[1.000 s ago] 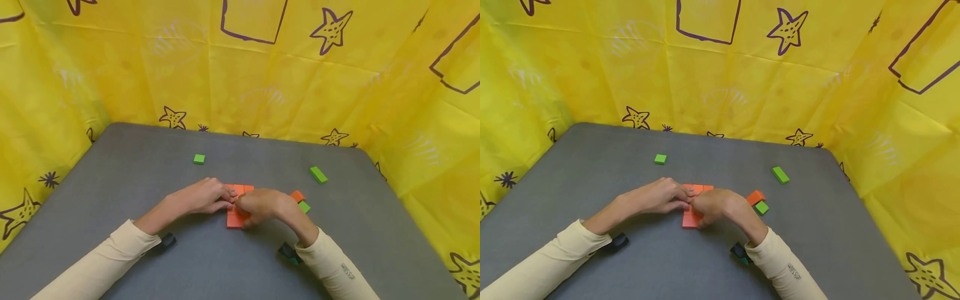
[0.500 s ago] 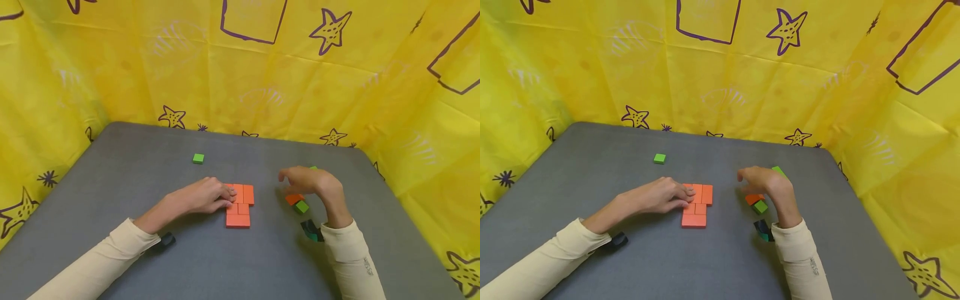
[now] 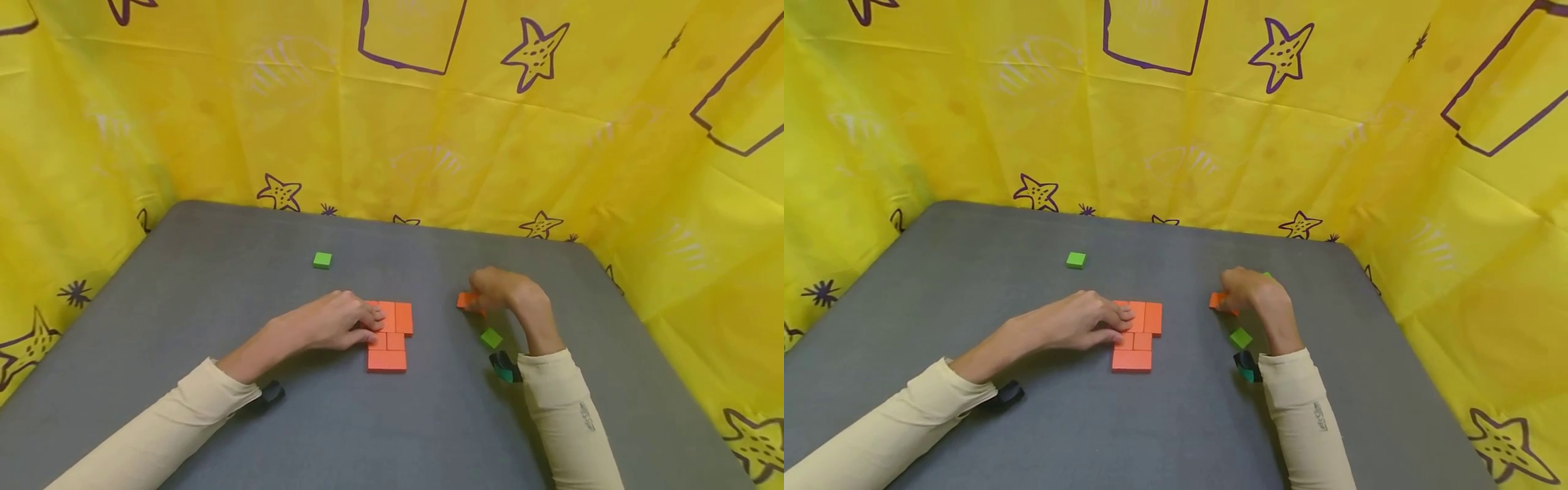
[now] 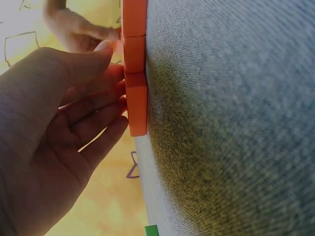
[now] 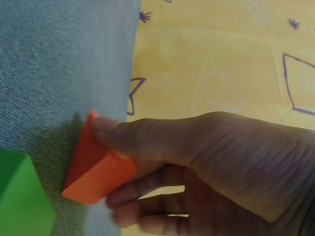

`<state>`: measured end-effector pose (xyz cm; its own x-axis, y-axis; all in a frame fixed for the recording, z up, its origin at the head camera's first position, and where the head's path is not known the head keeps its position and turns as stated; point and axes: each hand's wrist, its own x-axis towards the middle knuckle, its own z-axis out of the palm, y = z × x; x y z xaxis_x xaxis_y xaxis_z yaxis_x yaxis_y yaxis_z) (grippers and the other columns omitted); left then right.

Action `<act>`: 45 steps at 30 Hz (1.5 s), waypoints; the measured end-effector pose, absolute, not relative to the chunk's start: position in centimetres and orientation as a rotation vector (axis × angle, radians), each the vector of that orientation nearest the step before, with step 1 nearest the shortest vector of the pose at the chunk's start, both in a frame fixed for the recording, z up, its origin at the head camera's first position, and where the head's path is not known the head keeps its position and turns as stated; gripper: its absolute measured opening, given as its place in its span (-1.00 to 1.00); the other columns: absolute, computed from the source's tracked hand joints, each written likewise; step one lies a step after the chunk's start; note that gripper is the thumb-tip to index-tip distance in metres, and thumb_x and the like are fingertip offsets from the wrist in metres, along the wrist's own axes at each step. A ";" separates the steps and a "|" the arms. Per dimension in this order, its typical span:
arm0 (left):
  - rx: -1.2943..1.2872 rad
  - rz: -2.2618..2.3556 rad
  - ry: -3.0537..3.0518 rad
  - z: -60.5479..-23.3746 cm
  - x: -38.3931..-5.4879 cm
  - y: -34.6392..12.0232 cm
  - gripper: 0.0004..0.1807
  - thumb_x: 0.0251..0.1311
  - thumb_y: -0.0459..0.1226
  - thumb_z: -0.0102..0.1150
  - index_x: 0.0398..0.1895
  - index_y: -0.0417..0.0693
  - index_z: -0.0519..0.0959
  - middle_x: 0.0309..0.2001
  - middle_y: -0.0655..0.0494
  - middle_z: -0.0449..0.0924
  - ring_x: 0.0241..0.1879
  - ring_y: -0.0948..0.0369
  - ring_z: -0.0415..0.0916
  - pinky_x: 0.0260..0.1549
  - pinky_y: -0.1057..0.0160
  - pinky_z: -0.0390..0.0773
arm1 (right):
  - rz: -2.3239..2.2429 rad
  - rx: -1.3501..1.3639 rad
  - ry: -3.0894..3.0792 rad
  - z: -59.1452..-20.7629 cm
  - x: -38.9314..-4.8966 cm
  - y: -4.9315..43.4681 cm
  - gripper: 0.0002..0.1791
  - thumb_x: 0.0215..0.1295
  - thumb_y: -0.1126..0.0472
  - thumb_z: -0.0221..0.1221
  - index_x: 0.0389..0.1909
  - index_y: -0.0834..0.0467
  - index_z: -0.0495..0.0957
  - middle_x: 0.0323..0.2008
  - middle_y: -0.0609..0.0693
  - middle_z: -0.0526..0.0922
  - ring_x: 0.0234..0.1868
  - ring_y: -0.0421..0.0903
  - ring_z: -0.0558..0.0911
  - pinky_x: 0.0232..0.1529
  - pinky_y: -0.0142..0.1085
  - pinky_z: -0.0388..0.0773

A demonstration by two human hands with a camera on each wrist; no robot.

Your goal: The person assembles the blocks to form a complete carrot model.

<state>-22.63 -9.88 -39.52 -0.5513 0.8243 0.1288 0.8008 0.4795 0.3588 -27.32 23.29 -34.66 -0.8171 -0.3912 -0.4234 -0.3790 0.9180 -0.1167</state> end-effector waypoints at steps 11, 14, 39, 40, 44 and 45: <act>1.428 0.548 2.649 -39.3 -22.5 -9.6 -0.65 0.35 -0.14 0.38 0.11 -0.10 0.76 0.19 0.01 0.74 0.27 0.15 0.67 0.25 0.04 0.64 | 0.060 -0.654 2.657 -35.4 -27.4 21.9 -0.50 0.23 -0.02 0.48 -0.66 0.04 0.38 -0.64 -0.16 0.23 -0.55 -0.16 0.30 -0.47 -0.35 0.21; 1.435 0.533 2.647 -39.3 -22.5 -9.4 -0.64 0.35 -0.12 0.38 0.11 -0.10 0.76 0.19 0.00 0.73 0.28 0.14 0.67 0.24 0.04 0.65 | 0.008 -0.673 2.631 -35.3 -27.3 22.0 -0.39 0.24 -0.14 0.45 -0.74 0.01 0.30 -0.69 -0.19 0.15 -0.60 -0.20 0.23 -0.48 -0.38 0.16; 1.412 0.489 2.673 -39.3 -22.5 -9.8 -0.62 0.35 -0.10 0.38 0.13 -0.07 0.75 0.20 0.02 0.73 0.27 0.14 0.67 0.25 0.04 0.65 | -0.214 -0.817 2.522 -32.9 -25.5 21.3 -0.80 0.22 0.18 0.39 -0.42 0.09 0.53 -0.50 -0.10 0.50 -0.44 -0.18 0.45 -0.34 -0.35 0.40; 1.411 0.487 2.674 -39.3 -22.5 -9.8 -0.62 0.35 -0.10 0.38 0.13 -0.07 0.75 0.20 0.02 0.73 0.27 0.14 0.67 0.25 0.04 0.65 | -0.214 -0.836 2.508 -32.7 -25.2 20.8 -0.81 0.24 0.18 0.38 -0.40 0.09 0.54 -0.49 -0.09 0.51 -0.43 -0.18 0.46 -0.33 -0.36 0.42; 1.419 0.502 2.675 -39.3 -22.5 -9.8 -0.63 0.35 -0.11 0.38 0.12 -0.08 0.76 0.19 0.01 0.74 0.26 0.13 0.68 0.24 0.04 0.65 | -0.209 -0.884 2.447 -32.2 -24.0 18.6 -0.81 0.28 0.15 0.42 -0.35 0.06 0.57 -0.46 -0.11 0.55 -0.40 -0.20 0.48 -0.31 -0.38 0.46; 1.425 0.511 2.675 -39.4 -22.4 -9.8 -0.64 0.34 -0.11 0.38 0.11 -0.08 0.76 0.19 0.01 0.74 0.25 0.12 0.68 0.24 0.04 0.66 | -0.213 -0.901 2.429 -32.1 -23.6 18.1 -0.80 0.27 0.13 0.43 -0.35 0.05 0.57 -0.46 -0.12 0.54 -0.41 -0.21 0.48 -0.32 -0.38 0.45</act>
<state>-22.44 -9.83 -39.37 -0.5685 0.8172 0.0946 0.7946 0.5157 0.3205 -23.63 18.08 -32.06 -0.6338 -0.6435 -0.4292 -0.5592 0.7646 -0.3206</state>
